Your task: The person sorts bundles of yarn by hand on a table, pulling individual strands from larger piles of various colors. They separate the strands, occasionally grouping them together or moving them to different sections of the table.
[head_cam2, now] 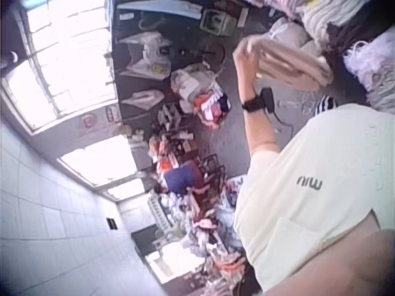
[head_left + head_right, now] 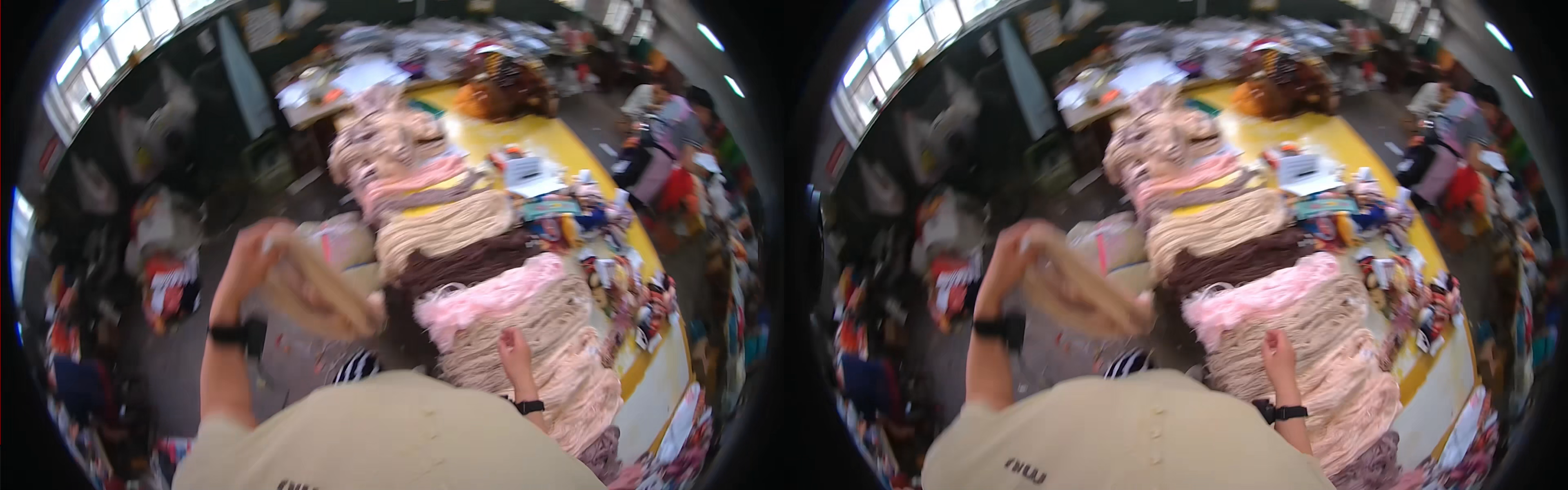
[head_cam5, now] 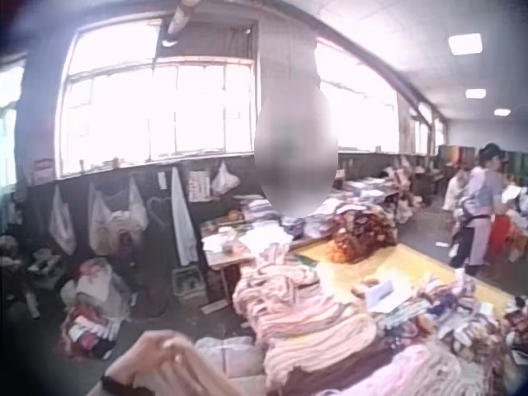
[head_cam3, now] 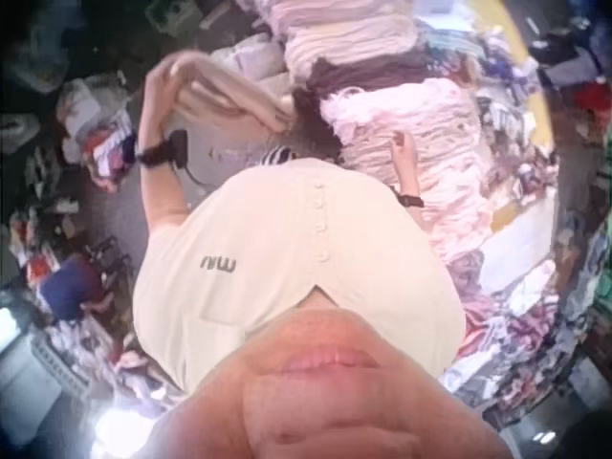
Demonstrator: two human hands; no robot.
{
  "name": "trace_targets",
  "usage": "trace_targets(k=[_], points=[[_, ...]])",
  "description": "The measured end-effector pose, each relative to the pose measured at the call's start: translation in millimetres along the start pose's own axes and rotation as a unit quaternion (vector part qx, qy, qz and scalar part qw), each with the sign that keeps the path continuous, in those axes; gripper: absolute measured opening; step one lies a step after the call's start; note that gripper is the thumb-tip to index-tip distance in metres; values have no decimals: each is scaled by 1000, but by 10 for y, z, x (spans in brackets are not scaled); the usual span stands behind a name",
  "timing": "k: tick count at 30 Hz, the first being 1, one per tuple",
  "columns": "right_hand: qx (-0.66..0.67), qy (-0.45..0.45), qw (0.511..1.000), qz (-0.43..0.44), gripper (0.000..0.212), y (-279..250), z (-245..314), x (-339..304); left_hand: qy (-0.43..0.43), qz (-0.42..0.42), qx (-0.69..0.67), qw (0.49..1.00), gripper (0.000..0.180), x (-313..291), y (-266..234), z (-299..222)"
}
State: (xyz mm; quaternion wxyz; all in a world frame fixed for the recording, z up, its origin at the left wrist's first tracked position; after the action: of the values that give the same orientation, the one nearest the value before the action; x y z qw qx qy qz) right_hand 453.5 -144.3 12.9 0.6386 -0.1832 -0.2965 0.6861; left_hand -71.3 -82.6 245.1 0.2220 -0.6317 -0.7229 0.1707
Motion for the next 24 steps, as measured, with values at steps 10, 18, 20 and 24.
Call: trace_targets(k=[10, 18, 20, 24], points=[[58, 97, 992, -50, 24, 199, -130, 852, 165, -341, 68, 923, 31, 3352, -1106, -827], [2, 245, 961, -132, 22, 88, -173, 1085, 304, -428, 67, 849, 32, 5343, -1128, -1745], [8, 263, 955, -137, 20, 141, -64, 1218, 307, -400, 74, 861, 32, 5434, -898, -1590], [0, 269, 956, -119, 20, 267, -46, 1528, 328, -392, 188, 839, 41, 5650, -306, -378]])
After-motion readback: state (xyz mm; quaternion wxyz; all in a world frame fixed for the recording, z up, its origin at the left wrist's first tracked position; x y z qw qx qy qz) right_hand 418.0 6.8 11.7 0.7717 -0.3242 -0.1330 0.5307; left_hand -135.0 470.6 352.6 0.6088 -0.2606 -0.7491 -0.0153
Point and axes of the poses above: each hand's wrist, its own x-axis towards the middle knuckle, its own y-axis out of the palm, z = x × y, the point moved 7 cm from there along x, towards the middle knuckle, and after that the axes turned 12 degrees about -y, right-handed, at the moved point
